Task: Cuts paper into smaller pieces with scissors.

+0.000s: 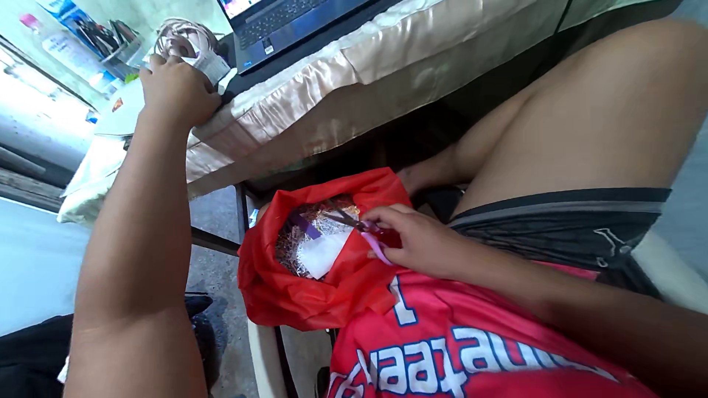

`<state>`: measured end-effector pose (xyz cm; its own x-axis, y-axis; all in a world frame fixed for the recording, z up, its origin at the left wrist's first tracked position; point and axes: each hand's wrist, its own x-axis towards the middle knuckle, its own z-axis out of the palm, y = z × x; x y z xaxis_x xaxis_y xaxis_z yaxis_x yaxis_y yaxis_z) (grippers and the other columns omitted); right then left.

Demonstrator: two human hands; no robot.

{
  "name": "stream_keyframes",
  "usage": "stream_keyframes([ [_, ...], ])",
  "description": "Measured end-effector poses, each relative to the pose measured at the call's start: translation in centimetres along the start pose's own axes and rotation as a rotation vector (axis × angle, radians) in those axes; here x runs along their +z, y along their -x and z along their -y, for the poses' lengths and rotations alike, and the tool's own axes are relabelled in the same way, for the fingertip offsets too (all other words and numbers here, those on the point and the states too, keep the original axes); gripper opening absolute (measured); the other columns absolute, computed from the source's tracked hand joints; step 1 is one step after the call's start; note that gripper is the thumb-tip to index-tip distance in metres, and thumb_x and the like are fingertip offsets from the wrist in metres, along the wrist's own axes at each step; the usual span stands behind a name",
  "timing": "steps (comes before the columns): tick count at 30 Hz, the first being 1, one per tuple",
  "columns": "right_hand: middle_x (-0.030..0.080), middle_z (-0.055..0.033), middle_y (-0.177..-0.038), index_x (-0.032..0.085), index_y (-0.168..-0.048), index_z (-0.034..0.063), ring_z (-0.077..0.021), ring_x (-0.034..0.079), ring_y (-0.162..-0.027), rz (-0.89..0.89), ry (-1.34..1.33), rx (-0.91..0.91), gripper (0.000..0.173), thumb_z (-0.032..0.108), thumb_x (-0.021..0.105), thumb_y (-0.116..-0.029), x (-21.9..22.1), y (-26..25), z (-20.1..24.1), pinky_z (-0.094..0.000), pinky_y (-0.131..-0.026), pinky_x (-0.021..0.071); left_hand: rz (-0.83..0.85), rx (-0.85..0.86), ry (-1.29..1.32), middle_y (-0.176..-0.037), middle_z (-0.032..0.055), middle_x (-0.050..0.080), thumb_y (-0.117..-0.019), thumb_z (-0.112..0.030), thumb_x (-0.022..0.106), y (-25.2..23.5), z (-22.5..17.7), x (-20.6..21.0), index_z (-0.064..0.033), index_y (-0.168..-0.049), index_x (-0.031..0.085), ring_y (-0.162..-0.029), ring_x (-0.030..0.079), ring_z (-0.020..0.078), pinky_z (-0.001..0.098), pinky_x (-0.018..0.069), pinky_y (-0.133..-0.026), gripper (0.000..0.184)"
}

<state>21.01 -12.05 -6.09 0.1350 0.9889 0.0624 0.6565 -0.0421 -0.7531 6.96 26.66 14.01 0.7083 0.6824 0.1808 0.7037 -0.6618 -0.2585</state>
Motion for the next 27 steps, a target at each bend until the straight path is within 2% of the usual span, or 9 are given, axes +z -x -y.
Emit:
stream_keyframes([
  [2, 0.07, -0.0001, -0.11, 0.065, -0.13, 0.0234, -0.0183, 0.064, -0.106, -0.033, 0.126, -0.012, 0.04, 0.028, 0.073, -0.0909, 0.2, -0.1, -0.2, -0.0459, -0.096, 0.0523, -0.01, 0.014, -0.014, -0.13, 0.0352, 0.057, -0.093, -0.031, 0.065, 0.0, 0.0, -0.2, -0.0006, -0.104, 0.072, -0.132, 0.04, 0.0598, 0.0829, 0.0302, -0.097, 0.033],
  [8, 0.072, 0.0031, -0.101, 0.064, -0.129, 0.0249, -0.0154, 0.067, -0.097, 0.123, 0.188, 0.13, 0.034, 0.032, 0.066, -0.0955, -2.4, 1.7, 0.6, -0.0462, -0.088, 0.0544, -0.134, -0.028, 0.045, -0.125, 0.0349, 0.06, -0.0923, -0.039, 0.061, -0.2, 1.6, 0.2, 0.0009, -0.107, 0.069, -0.129, 0.045, 0.059, 0.0815, 0.0309, -0.099, 0.043],
  [10, 0.072, 0.0046, -0.103, 0.064, -0.129, 0.0259, -0.0113, 0.068, -0.095, 0.138, 0.117, 0.175, 0.035, 0.035, 0.067, -0.0958, -2.9, 2.2, 0.5, -0.0418, -0.086, 0.0565, -0.17, -0.068, 0.12, -0.122, 0.0332, 0.062, -0.0932, -0.038, 0.06, 0.0, 1.7, 0.1, 0.0004, -0.108, 0.067, -0.126, 0.049, 0.0574, 0.0806, 0.0327, -0.097, 0.042],
  [13, 0.074, 0.0057, -0.104, 0.063, -0.129, 0.0211, -0.0047, 0.07, -0.091, 0.094, -0.053, 0.2, 0.037, 0.034, 0.071, -0.0951, -3.4, 2.6, 1.2, -0.0321, -0.084, 0.0588, -0.206, -0.12, 0.325, -0.111, 0.0281, 0.066, -0.0957, -0.033, 0.059, 0.9, 1.4, -0.3, 0.0005, -0.11, 0.066, -0.108, 0.062, 0.0499, 0.0753, 0.0438, -0.088, 0.037],
  [15, 0.075, 0.0025, -0.108, 0.061, -0.134, 0.0151, -0.0055, 0.071, -0.092, 0.069, -0.178, 0.214, 0.042, 0.028, 0.073, -0.0953, -4.3, 2.3, 2.3, -0.0294, -0.085, 0.0585, -0.224, -0.1, 0.458, -0.116, 0.0284, 0.065, -0.0978, -0.024, 0.061, 1.8, 1.2, -0.9, 0.0036, -0.125, 0.061, -0.109, 0.063, 0.0475, 0.071, 0.0458, -0.095, 0.039],
  [17, 0.075, 0.0049, -0.105, 0.06, -0.132, 0.0164, -0.0031, 0.071, -0.087, 0.037, -0.283, 0.17, 0.043, 0.031, 0.075, -0.0941, -4.7, 1.8, 1.9, -0.0236, -0.079, 0.0603, -0.255, -0.083, 0.493, -0.115, 0.0298, 0.065, -0.0998, -0.019, 0.056, 2.4, 0.8, -1.6, 0.0044, -0.132, 0.059, -0.109, 0.063, 0.049, 0.0709, 0.0455, -0.095, 0.039],
  [21, 0.076, 0.0022, -0.096, 0.061, -0.129, 0.0123, -0.0068, 0.072, -0.083, -0.058, -0.492, 0.084, 0.038, 0.028, 0.072, -0.0965, -5.8, 0.7, 1.6, -0.0233, -0.076, 0.0602, -0.294, -0.111, 0.545, -0.113, 0.0298, 0.066, -0.1038, -0.021, 0.04, 2.6, 1.0, -1.3, 0.0027, -0.126, 0.064, -0.108, 0.064, 0.0452, 0.0674, 0.0464, -0.093, 0.04],
  [25, 0.076, -0.0003, -0.091, 0.064, -0.13, 0.0122, -0.0074, 0.071, -0.077, -0.188, -0.593, 0.035, 0.03, 0.016, 0.066, -0.0996, -6.5, -0.4, 1.7, -0.0205, -0.072, 0.0574, -0.344, -0.064, 0.574, -0.118, 0.026, 0.066, -0.1081, -0.03, 0.047, 2.2, 1.9, -1.0, 0.0023, -0.126, 0.063, -0.106, 0.067, 0.0391, 0.0612, 0.0494, -0.097, 0.04],
  [27, 0.077, -0.0016, -0.092, 0.064, -0.132, 0.0123, -0.0076, 0.07, -0.074, -0.209, -0.627, 0.05, 0.031, 0.017, 0.063, -0.1018, -6.4, -0.7, 1.8, -0.0186, -0.063, 0.0542, -0.357, -0.051, 0.593, -0.115, 0.023, 0.068, -0.1072, -0.03, 0.05, 2.0, 2.5, -0.6, 0.0017, -0.126, 0.063, -0.101, 0.069, 0.0342, 0.0561, 0.0528, -0.094, 0.039],
])
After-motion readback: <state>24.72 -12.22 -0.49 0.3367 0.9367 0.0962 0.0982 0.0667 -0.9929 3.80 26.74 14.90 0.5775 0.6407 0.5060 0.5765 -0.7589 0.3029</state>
